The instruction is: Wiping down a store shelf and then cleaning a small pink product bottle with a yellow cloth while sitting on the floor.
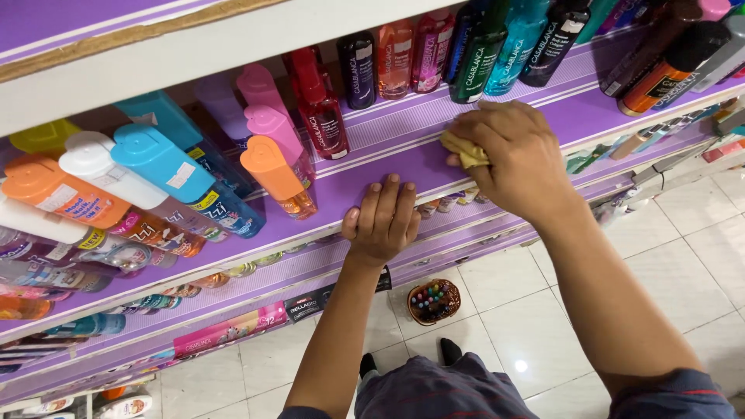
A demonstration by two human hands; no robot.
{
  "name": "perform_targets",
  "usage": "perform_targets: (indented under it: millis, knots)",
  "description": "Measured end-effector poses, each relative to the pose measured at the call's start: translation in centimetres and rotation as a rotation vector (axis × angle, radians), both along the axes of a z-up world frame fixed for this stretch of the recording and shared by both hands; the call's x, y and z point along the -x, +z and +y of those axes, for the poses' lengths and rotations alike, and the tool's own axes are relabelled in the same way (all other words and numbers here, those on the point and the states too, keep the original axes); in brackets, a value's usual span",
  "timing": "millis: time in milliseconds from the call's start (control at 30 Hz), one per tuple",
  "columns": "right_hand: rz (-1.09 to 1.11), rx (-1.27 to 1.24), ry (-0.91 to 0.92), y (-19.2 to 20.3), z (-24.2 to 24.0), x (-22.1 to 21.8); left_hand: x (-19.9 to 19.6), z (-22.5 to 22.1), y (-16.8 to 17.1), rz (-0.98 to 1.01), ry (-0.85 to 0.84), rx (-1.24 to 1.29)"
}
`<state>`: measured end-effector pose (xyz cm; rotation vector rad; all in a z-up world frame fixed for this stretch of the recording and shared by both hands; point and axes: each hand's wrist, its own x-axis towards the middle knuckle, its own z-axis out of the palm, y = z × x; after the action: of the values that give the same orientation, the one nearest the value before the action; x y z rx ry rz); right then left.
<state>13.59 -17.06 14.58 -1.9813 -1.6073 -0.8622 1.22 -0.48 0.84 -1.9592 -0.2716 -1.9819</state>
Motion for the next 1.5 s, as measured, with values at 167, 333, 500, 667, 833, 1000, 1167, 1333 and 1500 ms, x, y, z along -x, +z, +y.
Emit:
perform_targets:
  millis: [167, 333, 500, 667, 833, 1000, 1167, 1333, 1500]
  knots:
    - [0.057, -0.044, 0.04, -0.4, -0.9, 0.6, 0.1, 0.0, -0.3, 0.01, -0.011, 0.005]
    - [0.092, -0.111, 0.1, -1.6, -1.9, 0.4, -0.1, 0.0, -0.4, 0.015, -0.01, 0.003]
    - [0.1, -0.103, 0.074, -1.0, -1.5, -0.2, -0.5, 0.3, -0.7, -0.012, -0.008, -0.011]
    - [0.063, -0.146, 0.07, 0.7, 1.5, 0.2, -0.6, 0.4, -1.1, -0.003, 0.007, -0.013]
    - [-0.03, -0.098, 0.126, 1.5, 4.8, 2.2, -0.5, 0.4, -0.8, -0.007, 0.018, -0.015]
    - [0.065, -0.058, 0.057, 0.0, 4.5, 3.1, -0.5, 0.3, -0.1, -0.036, 0.005, -0.023]
    - [0.134, -0.084, 0.141, 0.1, 2.9, 3.5, -0.2, 0.4, -0.4, 0.004, 0.021, -0.028]
    - [0.206, -0.053, 0.149, 0.6, 1.0, 3.9, -0.1, 0.2, -0.1, 0.0, 0.021, -0.019]
    - [0.155, -0.001, 0.114, 2.4, 2.6, 3.0, 0.9, -0.3, 0.5, 0.103, -0.022, 0.049]
